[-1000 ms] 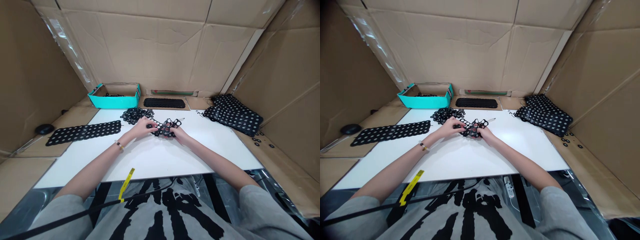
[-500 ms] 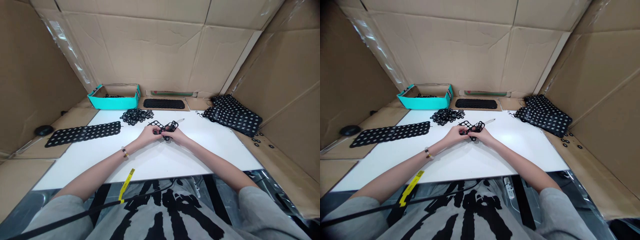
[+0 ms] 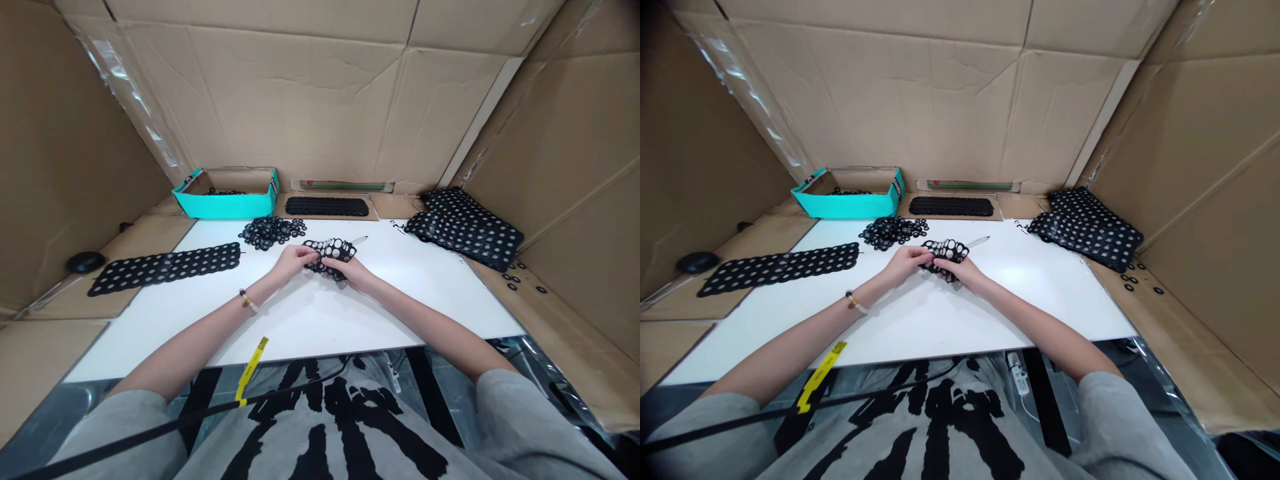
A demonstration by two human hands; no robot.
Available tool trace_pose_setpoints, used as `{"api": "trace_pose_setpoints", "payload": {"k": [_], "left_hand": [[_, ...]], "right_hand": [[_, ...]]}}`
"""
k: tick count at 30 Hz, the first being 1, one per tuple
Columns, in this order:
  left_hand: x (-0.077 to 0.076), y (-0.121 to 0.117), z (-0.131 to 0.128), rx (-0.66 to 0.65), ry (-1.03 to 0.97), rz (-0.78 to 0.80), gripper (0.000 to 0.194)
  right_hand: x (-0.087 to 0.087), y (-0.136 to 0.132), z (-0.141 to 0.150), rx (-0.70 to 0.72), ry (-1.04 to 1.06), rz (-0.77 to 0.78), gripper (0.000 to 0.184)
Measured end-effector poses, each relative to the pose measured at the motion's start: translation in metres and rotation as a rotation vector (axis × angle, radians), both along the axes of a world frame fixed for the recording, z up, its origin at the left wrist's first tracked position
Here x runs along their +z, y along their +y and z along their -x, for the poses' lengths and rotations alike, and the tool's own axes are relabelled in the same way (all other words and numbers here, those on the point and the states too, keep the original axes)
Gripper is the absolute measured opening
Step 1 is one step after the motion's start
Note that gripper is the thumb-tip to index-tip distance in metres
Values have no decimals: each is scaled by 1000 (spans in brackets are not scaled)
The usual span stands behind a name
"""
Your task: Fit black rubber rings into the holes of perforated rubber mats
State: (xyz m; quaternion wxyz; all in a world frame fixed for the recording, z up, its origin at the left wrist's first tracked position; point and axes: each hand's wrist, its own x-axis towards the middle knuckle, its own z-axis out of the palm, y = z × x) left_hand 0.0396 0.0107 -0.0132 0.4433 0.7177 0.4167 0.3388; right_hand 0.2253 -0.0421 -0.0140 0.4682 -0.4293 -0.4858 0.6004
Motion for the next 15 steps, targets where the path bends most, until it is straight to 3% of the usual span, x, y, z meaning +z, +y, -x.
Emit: {"api": "trace_pose_setpoints", "payload": {"k": [5, 8, 12, 15], "left_hand": [[7, 40, 48, 469, 159, -318, 30], [12, 55, 80, 571, 448, -528, 35], [19, 50, 81, 597, 541, -614, 38], [27, 36, 58, 399, 319, -527, 45]], "right_hand": [[-17, 12, -6, -230, -39, 65, 22], [-25, 17, -10, -254, -88, 22, 21], [-22, 18, -10, -265, -73, 44, 16], [-15, 16, -10, -268, -29, 95, 24]]}}
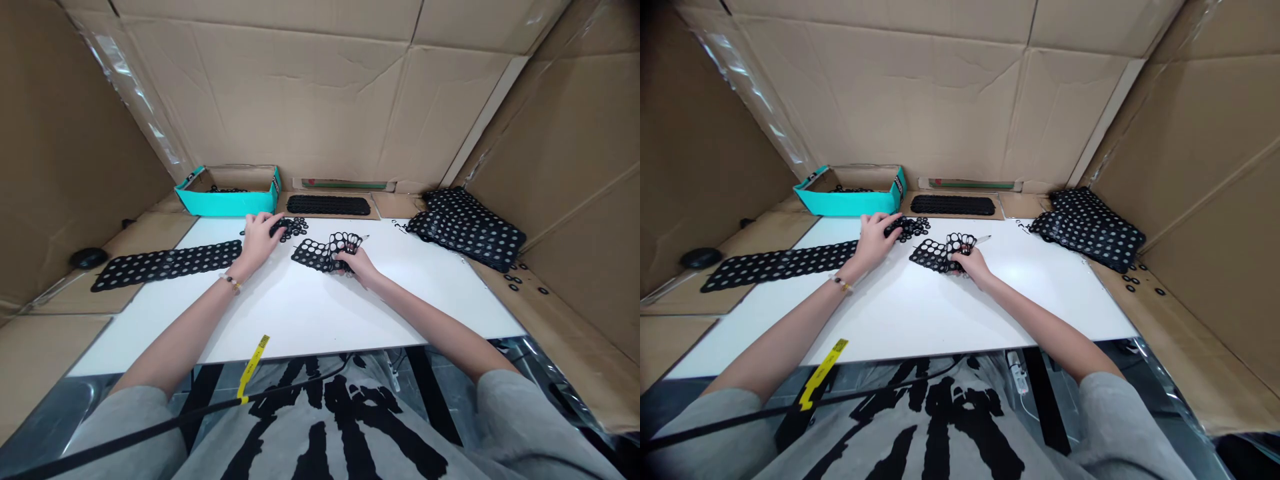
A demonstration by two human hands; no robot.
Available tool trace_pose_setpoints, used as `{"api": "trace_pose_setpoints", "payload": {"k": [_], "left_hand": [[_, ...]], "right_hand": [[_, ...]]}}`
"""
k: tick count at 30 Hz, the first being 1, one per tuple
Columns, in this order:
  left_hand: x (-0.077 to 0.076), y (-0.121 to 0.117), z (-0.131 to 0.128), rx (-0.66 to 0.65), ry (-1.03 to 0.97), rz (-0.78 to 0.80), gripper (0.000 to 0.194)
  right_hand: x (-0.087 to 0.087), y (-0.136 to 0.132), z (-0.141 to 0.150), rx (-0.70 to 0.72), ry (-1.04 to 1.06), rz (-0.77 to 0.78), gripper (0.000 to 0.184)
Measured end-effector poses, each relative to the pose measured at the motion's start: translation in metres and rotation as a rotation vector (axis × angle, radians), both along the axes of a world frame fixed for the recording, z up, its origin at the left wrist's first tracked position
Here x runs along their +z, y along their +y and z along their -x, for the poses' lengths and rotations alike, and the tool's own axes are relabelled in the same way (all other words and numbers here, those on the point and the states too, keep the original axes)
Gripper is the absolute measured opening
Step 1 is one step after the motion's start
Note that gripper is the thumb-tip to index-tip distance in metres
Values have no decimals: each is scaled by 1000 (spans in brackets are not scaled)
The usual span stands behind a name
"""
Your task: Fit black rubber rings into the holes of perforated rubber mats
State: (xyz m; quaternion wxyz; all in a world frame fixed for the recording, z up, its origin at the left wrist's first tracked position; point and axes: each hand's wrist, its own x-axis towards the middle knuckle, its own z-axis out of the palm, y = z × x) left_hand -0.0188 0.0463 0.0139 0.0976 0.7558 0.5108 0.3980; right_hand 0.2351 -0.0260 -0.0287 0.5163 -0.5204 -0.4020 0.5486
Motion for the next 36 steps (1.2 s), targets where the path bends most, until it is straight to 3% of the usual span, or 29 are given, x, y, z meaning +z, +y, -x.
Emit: {"api": "trace_pose_setpoints", "payload": {"k": [3, 5, 9, 12, 17, 21, 25, 29, 32, 36], "left_hand": [[12, -20, -23, -340, -397, 360, 67], [21, -34, -33, -526, -619, 613, 81], [29, -57, -43, -635, -801, 804, 86], [30, -62, -46, -655, -875, 833, 82], [31, -62, -46, -644, -870, 833, 83], [32, -63, -46, -654, -871, 823, 84], [33, -65, -47, -683, -898, 834, 82], [28, -60, -47, -712, -812, 819, 80], [17, -52, -50, -680, -577, 695, 58], [-1, -51, -55, -527, -117, 431, 37]], "right_hand": [[6, -2, 0, 53, 1, 33, 35], [7, -3, 1, 106, -12, 21, 31], [6, -4, 2, 122, -14, -9, 24], [4, -3, 0, 109, -89, -11, 19], [7, 0, -13, 115, -560, -120, 4], [6, 5, -22, 141, -648, -98, 7], [6, 7, -21, 124, -502, -26, 4], [14, 3, -13, 89, -195, 10, 18], [21, -1, -8, 98, -58, 29, 20], [21, -5, -3, 150, 32, 16, 21]]}}
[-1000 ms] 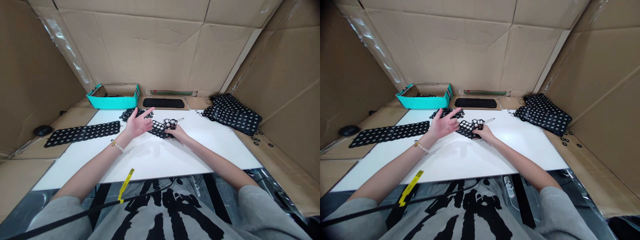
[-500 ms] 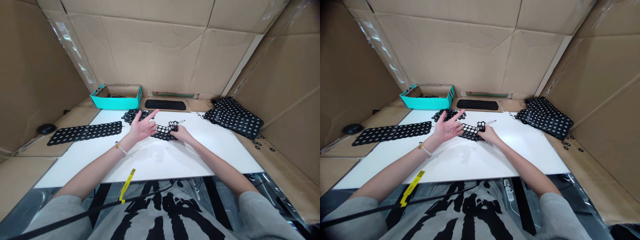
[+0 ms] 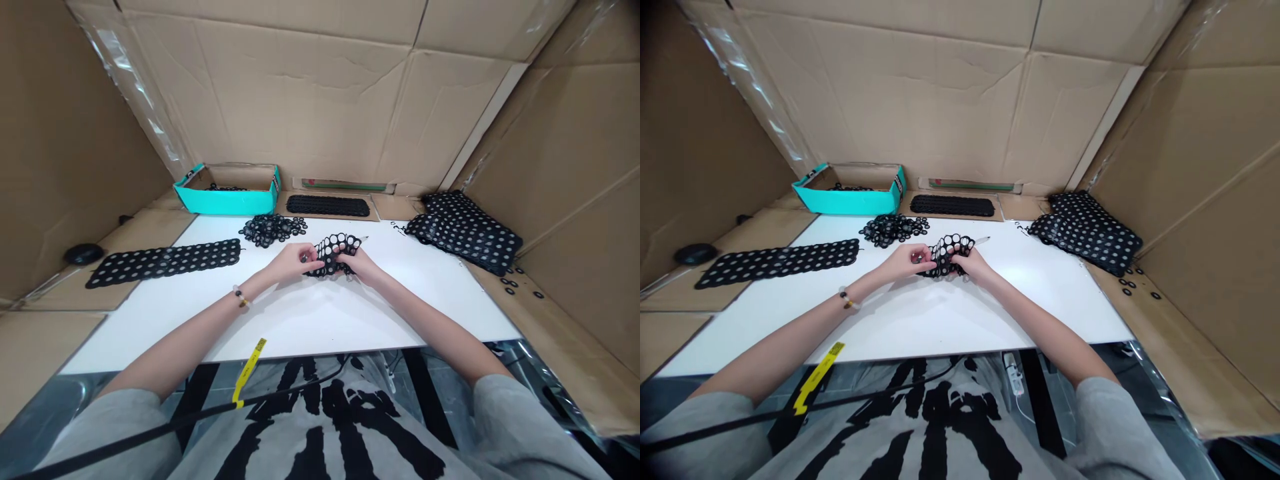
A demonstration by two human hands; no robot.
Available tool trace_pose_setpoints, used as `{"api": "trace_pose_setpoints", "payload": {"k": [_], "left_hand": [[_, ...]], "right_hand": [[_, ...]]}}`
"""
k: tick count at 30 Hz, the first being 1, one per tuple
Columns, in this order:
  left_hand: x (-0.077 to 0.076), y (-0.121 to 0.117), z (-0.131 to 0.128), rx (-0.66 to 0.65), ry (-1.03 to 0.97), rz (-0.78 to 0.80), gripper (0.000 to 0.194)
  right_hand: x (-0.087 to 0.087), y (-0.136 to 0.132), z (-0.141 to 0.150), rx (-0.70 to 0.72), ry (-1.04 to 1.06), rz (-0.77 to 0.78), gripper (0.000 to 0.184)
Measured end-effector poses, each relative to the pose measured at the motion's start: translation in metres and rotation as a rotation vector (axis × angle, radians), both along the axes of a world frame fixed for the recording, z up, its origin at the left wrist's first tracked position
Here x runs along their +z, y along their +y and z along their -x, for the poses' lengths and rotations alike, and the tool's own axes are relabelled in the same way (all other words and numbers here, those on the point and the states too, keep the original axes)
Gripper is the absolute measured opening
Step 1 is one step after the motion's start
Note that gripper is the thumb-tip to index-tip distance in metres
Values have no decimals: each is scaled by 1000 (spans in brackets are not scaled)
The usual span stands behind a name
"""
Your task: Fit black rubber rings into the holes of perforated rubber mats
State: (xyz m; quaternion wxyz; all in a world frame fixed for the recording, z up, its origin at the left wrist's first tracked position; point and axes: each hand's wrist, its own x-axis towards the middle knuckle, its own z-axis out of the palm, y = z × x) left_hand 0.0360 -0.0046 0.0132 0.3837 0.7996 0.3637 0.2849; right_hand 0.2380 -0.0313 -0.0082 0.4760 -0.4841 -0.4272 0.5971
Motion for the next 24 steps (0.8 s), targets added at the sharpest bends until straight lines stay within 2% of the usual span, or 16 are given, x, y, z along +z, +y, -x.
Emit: {"api": "trace_pose_setpoints", "payload": {"k": [7, 9, 11, 13, 15, 17, 19, 22, 24], "left_hand": [[-11, -12, -5, 39, 165, -222, 31], [-14, -12, -7, 50, 156, -195, 28], [-20, -9, -9, 54, 117, -96, 24], [-25, -3, -10, 89, 59, 3, 22], [-28, 7, -6, 146, 6, 34, 21], [-26, 22, 4, 253, -26, -36, 22], [-22, 37, 22, 423, 7, -182, 25], [-14, 56, 53, 673, 195, -410, 28], [-9, 63, 68, 781, 315, -468, 31]], "right_hand": [[-15, -6, 12, 57, 15, -124, 23], [-18, -6, 14, 57, -5, -138, 23], [-21, -4, 14, 36, -50, -138, 21], [-24, -2, 15, 25, -103, -119, 17], [-25, 0, 15, 23, -124, -77, 16], [-26, 1, 15, 8, -112, -32, 17], [-24, 0, 14, -2, -89, -9, 19], [-18, -3, 12, 15, -46, -3, 20], [-13, -5, 11, 23, -31, 10, 19]]}}
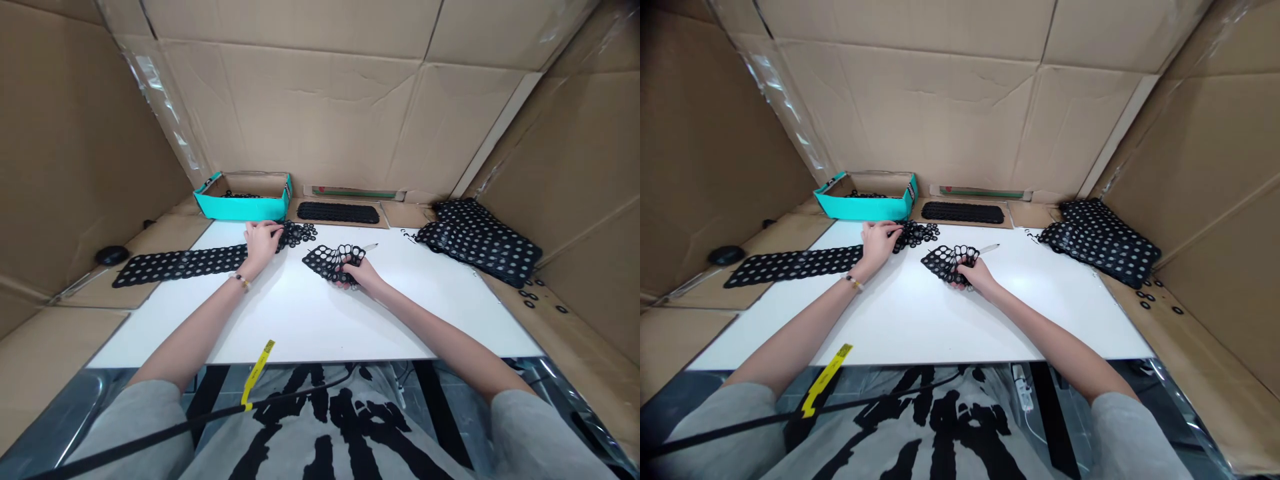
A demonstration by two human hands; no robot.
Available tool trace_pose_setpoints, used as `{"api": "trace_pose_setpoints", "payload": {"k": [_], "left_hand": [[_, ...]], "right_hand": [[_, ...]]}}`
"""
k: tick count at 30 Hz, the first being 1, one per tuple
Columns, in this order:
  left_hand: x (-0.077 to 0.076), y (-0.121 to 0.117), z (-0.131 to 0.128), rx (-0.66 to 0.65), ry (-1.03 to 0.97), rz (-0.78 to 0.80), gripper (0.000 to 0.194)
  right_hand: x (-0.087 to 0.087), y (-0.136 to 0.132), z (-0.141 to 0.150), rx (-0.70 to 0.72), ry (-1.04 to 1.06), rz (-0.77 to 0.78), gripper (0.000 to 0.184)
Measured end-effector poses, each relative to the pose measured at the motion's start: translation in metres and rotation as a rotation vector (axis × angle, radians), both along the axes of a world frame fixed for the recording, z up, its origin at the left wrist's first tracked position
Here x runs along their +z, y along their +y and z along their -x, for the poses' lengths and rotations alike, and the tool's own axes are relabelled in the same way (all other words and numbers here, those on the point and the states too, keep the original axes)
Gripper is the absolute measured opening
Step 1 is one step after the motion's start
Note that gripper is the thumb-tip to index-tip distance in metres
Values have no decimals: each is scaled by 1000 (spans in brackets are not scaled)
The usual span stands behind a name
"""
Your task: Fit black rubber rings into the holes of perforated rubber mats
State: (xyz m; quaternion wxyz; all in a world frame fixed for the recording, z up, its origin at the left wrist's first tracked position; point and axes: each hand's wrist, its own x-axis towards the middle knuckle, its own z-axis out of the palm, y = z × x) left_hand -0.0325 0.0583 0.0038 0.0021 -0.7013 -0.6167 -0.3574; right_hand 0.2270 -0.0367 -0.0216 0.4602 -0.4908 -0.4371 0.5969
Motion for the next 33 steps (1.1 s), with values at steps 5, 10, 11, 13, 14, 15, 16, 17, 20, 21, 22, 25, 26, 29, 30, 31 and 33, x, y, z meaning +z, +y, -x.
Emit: {"api": "trace_pose_setpoints", "payload": {"k": [5, 10, 11, 13, 14, 15, 16, 17, 20, 21, 22, 25, 26, 29, 30, 31, 33], "left_hand": [[7, -6, -3, -37, 45, 5, 35], [8, -37, -45, -559, 79, 200, 28], [7, -45, -52, -611, 81, 226, 29], [2, -57, -64, -658, 56, 253, 31], [-1, -61, -69, -665, 27, 265, 32], [-4, -63, -71, -670, -16, 287, 31], [-7, -64, -73, -675, -75, 321, 31], [-10, -63, -74, -682, -145, 370, 30], [-18, -56, -74, -709, -340, 552, 33], [-19, -54, -74, -720, -385, 599, 35], [-20, -53, -74, -734, -418, 632, 36], [-17, -52, -72, -778, -457, 671, 37], [-15, -52, -72, -786, -456, 674, 37], [-11, -55, -71, -788, -461, 688, 35], [-10, -56, -71, -791, -471, 697, 34], [-11, -56, -71, -795, -484, 708, 34], [-13, -52, -70, -789, -511, 719, 32]], "right_hand": [[4, -1, 1, -16, 1, -7, 18], [-4, 4, 2, -69, 63, -104, 21], [-6, 5, 2, -64, 73, -126, 21], [-9, 6, 1, -53, 76, -153, 21], [-10, 7, 0, -45, 68, -158, 21], [-10, 7, 0, -37, 55, -164, 20], [-11, 7, 0, -26, 40, -171, 20], [-11, 7, 0, -16, 24, -177, 19], [-12, 7, -1, 0, 10, -175, 19], [-12, 7, -1, -7, 18, -170, 19], [-13, 8, -1, -15, 25, -167, 19], [-13, 7, 0, -12, 36, -190, 20], [-12, 7, 1, -5, 38, -205, 20], [-8, 4, 3, 20, 55, -239, 18], [-7, 3, 3, 48, 63, -245, 18], [-6, 3, 4, 61, 70, -251, 18], [-6, 4, 5, 62, 69, -237, 19]]}}
